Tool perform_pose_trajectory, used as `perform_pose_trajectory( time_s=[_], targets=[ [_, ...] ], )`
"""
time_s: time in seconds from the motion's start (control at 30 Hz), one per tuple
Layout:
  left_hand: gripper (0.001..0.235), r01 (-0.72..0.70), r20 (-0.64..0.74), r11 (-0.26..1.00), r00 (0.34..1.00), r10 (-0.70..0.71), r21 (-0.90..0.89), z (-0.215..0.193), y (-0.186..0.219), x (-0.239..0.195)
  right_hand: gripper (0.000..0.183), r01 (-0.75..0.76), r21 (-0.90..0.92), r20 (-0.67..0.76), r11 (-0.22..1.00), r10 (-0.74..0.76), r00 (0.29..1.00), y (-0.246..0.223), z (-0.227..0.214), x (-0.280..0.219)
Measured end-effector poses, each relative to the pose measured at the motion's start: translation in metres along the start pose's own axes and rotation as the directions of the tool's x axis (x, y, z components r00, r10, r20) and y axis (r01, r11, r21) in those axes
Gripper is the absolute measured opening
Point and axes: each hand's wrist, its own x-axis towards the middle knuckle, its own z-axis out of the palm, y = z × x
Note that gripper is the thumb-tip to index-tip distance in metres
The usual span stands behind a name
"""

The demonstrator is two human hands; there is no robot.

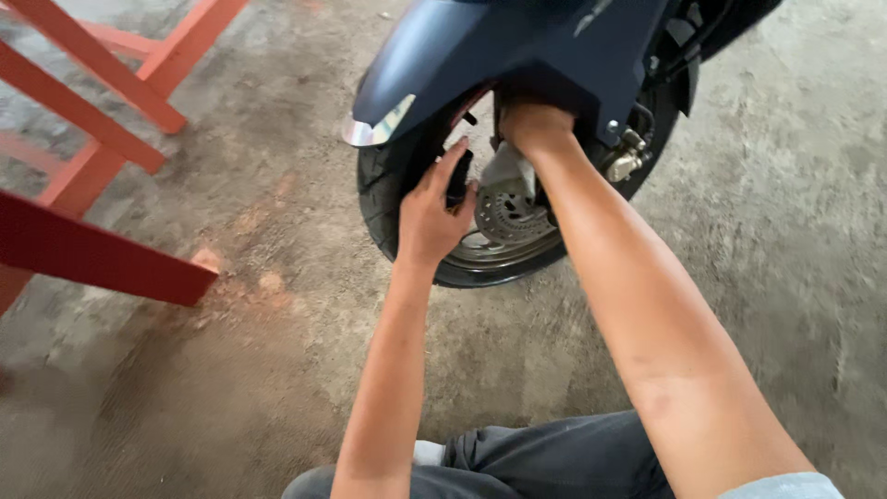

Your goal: The person sits on the floor and cleans the front wheel of a motorcycle. They spray a cleaning solution from a small bottle onto the tire and rim, then wipe the surfaces with a cloth. The person rotates the wheel to access different sections and continues wiping the tire and rim until the end of the clip.

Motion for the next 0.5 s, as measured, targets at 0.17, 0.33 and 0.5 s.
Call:
perform_pose_trajectory(
  time_s=[0.17,0.33,0.5],
  targets=[
    [0.060,-0.017,0.012,1.000,1.000,0.017,0.020,0.000,0.002,0.004,0.054,-0.025,-0.071,0.005,0.997,0.026,1.000,-0.017,-0.013,-0.005],
    [0.060,0.018,0.036,1.000,0.999,-0.018,0.020,0.000,0.005,0.000,0.065,-0.063,-0.144,-0.104,0.988,0.048,0.993,-0.024,0.005,0.003],
    [0.061,-0.016,0.004,0.999,1.000,0.016,0.037,0.000,0.007,0.002,0.079,-0.018,-0.276,0.026,0.961,0.027,0.999,-0.036,-0.023,-0.024]
  ],
)
